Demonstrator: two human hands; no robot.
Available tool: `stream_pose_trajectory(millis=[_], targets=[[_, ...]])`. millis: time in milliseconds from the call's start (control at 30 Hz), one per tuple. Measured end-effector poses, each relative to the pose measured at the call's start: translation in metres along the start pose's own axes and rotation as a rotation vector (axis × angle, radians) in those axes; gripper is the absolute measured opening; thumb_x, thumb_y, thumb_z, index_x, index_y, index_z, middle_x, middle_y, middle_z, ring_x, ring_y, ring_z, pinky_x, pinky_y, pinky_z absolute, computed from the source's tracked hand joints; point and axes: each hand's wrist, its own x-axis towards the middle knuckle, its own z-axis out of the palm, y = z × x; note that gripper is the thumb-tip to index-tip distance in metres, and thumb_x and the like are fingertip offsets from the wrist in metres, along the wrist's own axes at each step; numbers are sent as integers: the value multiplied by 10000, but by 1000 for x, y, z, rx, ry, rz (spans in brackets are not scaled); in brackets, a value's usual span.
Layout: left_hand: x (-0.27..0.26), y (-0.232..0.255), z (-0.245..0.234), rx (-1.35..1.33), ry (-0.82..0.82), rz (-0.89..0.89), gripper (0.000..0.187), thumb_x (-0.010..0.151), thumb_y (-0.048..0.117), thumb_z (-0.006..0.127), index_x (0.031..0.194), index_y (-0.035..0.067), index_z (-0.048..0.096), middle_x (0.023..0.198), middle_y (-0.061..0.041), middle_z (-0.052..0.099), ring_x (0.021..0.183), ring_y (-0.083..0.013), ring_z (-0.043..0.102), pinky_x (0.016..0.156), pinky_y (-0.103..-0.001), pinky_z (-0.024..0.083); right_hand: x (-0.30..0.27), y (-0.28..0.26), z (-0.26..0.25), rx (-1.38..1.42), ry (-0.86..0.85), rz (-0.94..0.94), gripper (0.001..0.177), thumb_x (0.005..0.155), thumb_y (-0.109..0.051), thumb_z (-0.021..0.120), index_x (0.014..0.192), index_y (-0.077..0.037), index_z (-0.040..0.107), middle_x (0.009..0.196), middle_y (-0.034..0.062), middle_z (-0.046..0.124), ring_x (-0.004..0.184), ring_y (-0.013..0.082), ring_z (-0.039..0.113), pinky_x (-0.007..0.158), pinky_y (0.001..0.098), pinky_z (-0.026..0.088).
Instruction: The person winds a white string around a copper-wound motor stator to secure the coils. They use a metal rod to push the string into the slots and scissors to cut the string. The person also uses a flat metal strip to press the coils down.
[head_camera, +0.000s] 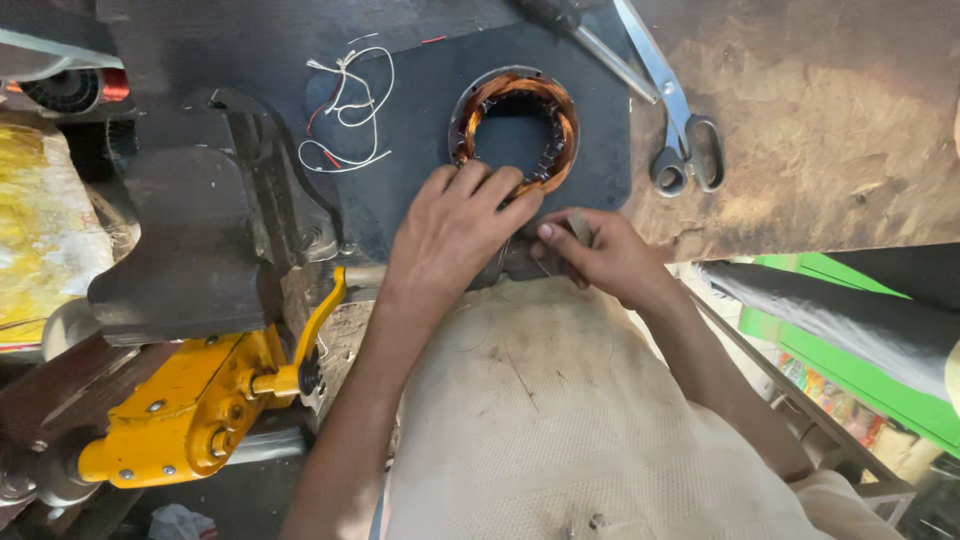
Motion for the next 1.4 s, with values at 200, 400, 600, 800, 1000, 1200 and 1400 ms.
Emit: stream_pose_trajectory(millis=[200, 400, 600, 800, 1000, 1200, 1400], targets=[[4, -4, -3, -71, 54, 37, 268, 869, 137, 632, 1110, 179, 741, 1125, 13, 650, 1024, -180, 624, 898, -353, 496, -1, 10, -4, 10, 5, -33, 287, 1005, -264, 620, 1156, -47, 730, 842, 16, 750, 558, 64, 560, 475, 245, 469], [10, -4, -1, -88, 55, 42, 217, 889, 130, 635, 1064, 181, 751, 1037, 22, 669, 981, -177, 641, 849, -347, 487, -1, 7, -6, -85, 73, -91, 229, 1009, -234, 641, 1164, -94, 734, 844, -3, 735, 589, 39, 570, 512, 237, 484], [10, -1, -1, -183, 151, -39, 214, 889, 97, 723, 1099, 125, 752, 1058, 8, 721, 991, -187, 668, 884, -376, 500, -6, 13, 5, -67, 206, -334, 220, 989, -154, 699, 1191, -66, 709, 883, 11, 711, 668, 67, 577, 578, 249, 471], [-7, 18, -33, -447, 251, -226, 290, 933, 41, 762, 1219, 84, 741, 1055, -81, 756, 991, -241, 718, 851, -373, 571, -9, 13, 14, -158, 298, -483, 172, 1024, -179, 698, 1123, -40, 714, 905, 32, 734, 830, 79, 667, 700, 251, 550], [-31, 34, -54, -757, 260, -396, 260, 1027, 42, 676, 1285, 52, 702, 1071, -83, 780, 1042, -145, 751, 906, -281, 583, 11, 10, 36, 89, 174, -260, 236, 1007, -259, 685, 1090, -46, 742, 853, 1, 740, 758, 44, 644, 634, 221, 515], [-29, 12, -28, -1283, 498, -507, 300, 1180, 188, 539, 1432, 69, 650, 946, 31, 671, 912, -57, 653, 927, -243, 588, -8, 19, 7, 296, 90, -19, 179, 977, -255, 676, 990, -76, 682, 756, 1, 658, 574, 56, 518, 482, 231, 395], [14, 8, -36, -645, 197, -234, 277, 1009, 123, 716, 1284, 104, 697, 950, -63, 671, 833, -222, 547, 794, -363, 493, -49, -4, -41, 432, 96, -264, 185, 1032, -213, 660, 984, -35, 641, 780, 16, 612, 561, 45, 460, 465, 219, 317]])
